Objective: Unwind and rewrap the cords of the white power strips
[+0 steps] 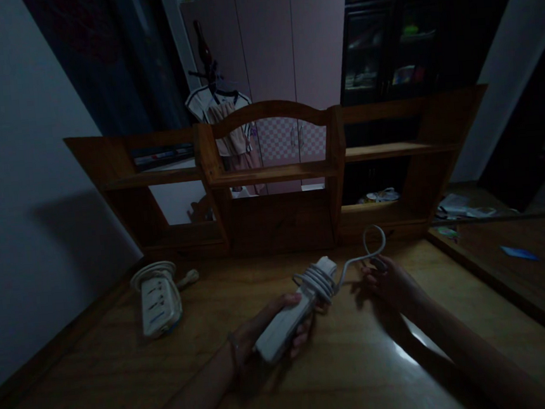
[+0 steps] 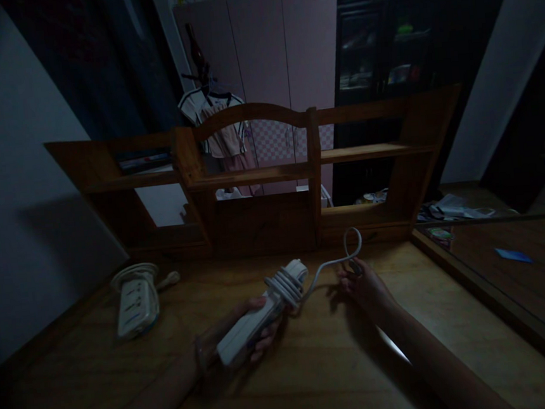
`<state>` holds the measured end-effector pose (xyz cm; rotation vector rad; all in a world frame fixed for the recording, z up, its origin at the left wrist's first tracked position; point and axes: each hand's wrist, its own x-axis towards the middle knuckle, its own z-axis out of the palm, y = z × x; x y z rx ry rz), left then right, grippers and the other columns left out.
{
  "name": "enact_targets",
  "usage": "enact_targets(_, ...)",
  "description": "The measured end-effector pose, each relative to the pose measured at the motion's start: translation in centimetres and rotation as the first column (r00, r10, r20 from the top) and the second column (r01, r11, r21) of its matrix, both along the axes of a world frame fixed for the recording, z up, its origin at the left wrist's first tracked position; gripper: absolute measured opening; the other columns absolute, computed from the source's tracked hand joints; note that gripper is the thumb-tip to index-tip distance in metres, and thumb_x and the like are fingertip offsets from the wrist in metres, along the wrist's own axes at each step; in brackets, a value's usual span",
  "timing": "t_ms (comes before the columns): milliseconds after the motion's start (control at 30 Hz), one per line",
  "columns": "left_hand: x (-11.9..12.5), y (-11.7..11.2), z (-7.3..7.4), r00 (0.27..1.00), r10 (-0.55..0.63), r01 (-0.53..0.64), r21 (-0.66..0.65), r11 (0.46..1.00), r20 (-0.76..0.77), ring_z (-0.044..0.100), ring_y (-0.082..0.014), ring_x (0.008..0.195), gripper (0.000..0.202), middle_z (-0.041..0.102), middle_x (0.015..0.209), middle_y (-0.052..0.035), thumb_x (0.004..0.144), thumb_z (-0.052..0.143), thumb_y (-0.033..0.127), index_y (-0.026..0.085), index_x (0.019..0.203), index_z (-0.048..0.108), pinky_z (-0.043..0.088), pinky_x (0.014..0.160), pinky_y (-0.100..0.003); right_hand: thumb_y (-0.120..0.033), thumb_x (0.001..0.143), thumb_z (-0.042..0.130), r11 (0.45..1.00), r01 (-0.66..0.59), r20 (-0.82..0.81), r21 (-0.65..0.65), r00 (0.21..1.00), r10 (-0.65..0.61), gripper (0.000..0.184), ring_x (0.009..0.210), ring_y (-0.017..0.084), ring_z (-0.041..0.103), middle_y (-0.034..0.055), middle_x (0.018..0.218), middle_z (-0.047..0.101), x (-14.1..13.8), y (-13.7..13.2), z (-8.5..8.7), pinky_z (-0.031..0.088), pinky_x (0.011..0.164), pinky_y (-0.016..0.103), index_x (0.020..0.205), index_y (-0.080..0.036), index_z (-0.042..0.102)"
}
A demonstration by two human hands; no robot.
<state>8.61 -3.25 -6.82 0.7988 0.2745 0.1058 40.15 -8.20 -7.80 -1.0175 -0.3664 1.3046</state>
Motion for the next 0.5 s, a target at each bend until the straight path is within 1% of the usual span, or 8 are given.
enact_targets(67,0.2,0.7,-0.5,0.999,0.028,-0.027,-0.016,0.999,0.040,0.050,-0.0130,0.054,0.050,0.048,0.070,-0.0023,0.084,0.048,0.056,0.011,0.104,0.055,0.048,0.047,-0.025,-0.030,0.092,0.045,1.000,-0.002,-0.008,-0.015,1.000,0.002,0.014,0.045,0.012,0.055,0.0027,0.069,0.064,-0.2,-0.1,0.2,0.050,0.048,0.023,0.081,-0.022,0.048)
enact_targets(167,0.4,1.8,-1.4,0.995,0.062,-0.061,-0.017,0.998,0.074,0.048,-0.0126,0.051,0.056,0.048,0.069,-0.0020,0.081,0.047,0.063,0.011,0.101,0.055,0.046,0.045,-0.025,-0.031,0.094,0.044,0.999,-0.013,-0.024,-0.034,1.000,0.012,0.016,0.050,0.013,0.059,0.0067,0.077,0.068,-0.4,-0.3,0.5,0.052,0.051,0.024,0.082,-0.021,0.049)
enact_targets(233,0.5,2.2,-1.8,0.991,0.095,-0.095,-0.001,0.995,0.090,0.046,-0.0121,0.050,0.057,0.048,0.069,-0.0016,0.080,0.047,0.064,0.011,0.100,0.054,0.045,0.045,-0.025,-0.031,0.095,0.042,0.998,-0.030,-0.042,-0.049,0.999,0.028,0.019,0.051,0.013,0.060,0.0081,0.080,0.070,-0.3,-0.3,0.6,0.052,0.052,0.024,0.082,-0.020,0.050)
enact_targets(300,0.5,2.4,-1.9,0.986,0.112,-0.114,0.007,0.993,0.127,0.046,-0.0121,0.049,0.056,0.048,0.069,-0.0013,0.082,0.045,0.064,0.012,0.104,0.053,0.045,0.045,-0.025,-0.031,0.096,0.042,0.998,-0.038,-0.047,-0.056,0.998,0.035,0.020,0.053,0.013,0.061,0.0087,0.082,0.070,-0.2,-0.2,0.6,0.054,0.053,0.025,0.083,-0.020,0.051)
enact_targets(400,0.4,2.4,-1.7,0.976,0.117,-0.119,-0.001,0.993,0.186,0.048,-0.0128,0.050,0.056,0.049,0.069,-0.0021,0.086,0.040,0.062,0.012,0.108,0.052,0.045,0.044,-0.025,-0.029,0.094,0.044,0.999,-0.023,-0.021,-0.039,1.000,0.022,0.017,0.055,0.013,0.061,0.0112,0.091,0.071,-0.3,-0.3,0.8,0.055,0.056,0.025,0.086,-0.018,0.053)
enact_targets(500,0.4,2.2,-1.5,0.970,0.122,-0.120,-0.020,0.993,0.208,0.048,-0.0130,0.051,0.056,0.049,0.070,-0.0021,0.087,0.040,0.060,0.011,0.112,0.051,0.046,0.045,-0.025,-0.025,0.090,0.049,0.999,0.048,0.027,0.024,0.998,-0.049,0.010,0.056,0.013,0.061,0.0121,0.096,0.071,-0.8,-0.8,1.4,0.056,0.058,0.025,0.091,-0.018,0.055)
